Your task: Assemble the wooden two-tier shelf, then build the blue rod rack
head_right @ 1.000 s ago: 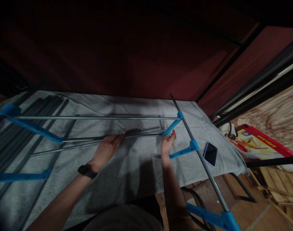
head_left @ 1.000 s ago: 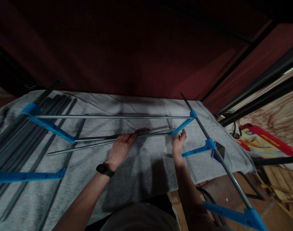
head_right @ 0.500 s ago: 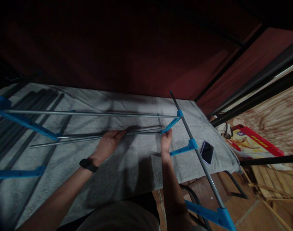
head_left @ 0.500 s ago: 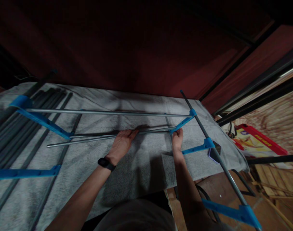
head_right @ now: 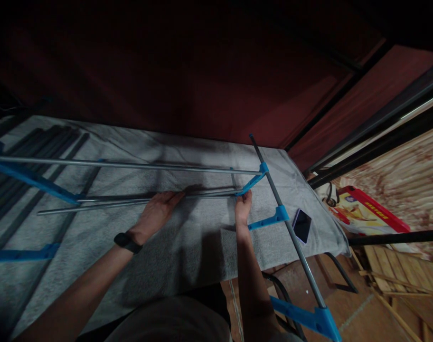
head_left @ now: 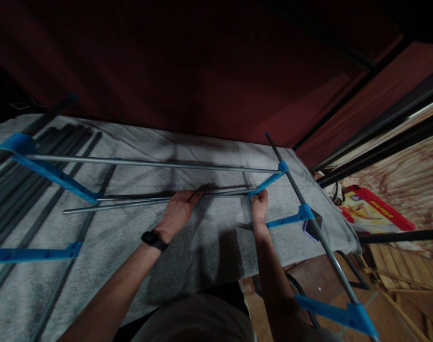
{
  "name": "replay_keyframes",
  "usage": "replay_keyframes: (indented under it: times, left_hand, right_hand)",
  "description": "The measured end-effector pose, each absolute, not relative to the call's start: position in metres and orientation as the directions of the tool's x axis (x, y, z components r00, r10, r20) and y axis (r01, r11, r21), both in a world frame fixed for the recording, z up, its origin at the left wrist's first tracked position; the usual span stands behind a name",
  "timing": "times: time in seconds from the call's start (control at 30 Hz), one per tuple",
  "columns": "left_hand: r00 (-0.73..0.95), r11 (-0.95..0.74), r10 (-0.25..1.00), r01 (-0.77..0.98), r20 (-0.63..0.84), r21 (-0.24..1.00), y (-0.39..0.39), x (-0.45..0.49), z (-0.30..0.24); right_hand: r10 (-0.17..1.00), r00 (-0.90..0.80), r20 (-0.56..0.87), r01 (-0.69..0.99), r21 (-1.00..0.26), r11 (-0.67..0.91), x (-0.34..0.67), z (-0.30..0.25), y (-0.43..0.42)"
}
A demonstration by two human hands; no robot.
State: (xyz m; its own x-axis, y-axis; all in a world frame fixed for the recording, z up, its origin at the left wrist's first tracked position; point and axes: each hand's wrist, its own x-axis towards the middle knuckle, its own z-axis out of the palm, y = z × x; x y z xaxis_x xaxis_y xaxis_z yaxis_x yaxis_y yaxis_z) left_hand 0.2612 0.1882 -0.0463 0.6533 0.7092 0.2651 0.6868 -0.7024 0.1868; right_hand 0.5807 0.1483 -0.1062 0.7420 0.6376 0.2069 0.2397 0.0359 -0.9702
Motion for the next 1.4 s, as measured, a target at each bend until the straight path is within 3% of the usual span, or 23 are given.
replay_keyframes:
  times: [0.53,0.8,1.13,1.4]
  left_hand:
    - [0.649,-0.72,0.688,0.667,0.323,0.192,0.198,0.265,-0.036]
    - [0.669,-0.721,0.69,0.672,0.276,0.17,0.202,0.267,-0.033]
    - [0.722,-0.734,0.673,0.679,0.162,0.021,0.197,0.267,-0.029]
    - [0.728,-0.741,0.667,0.67,0.159,0.04,0.199,0.267,-0.032]
  right_hand:
    - [0.64,0.737,0.217,0.29,-0.957,-0.009,0.578,-0.1,0.146]
    - [0.655,0.728,0.204,0.258,-0.966,0.014,0.578,-0.1,0.146]
    - [0.656,0.724,0.214,0.288,-0.958,-0.005,0.58,-0.097,0.144]
    - [0.642,0.738,0.206,0.275,-0.962,-0.006,0.579,-0.095,0.145]
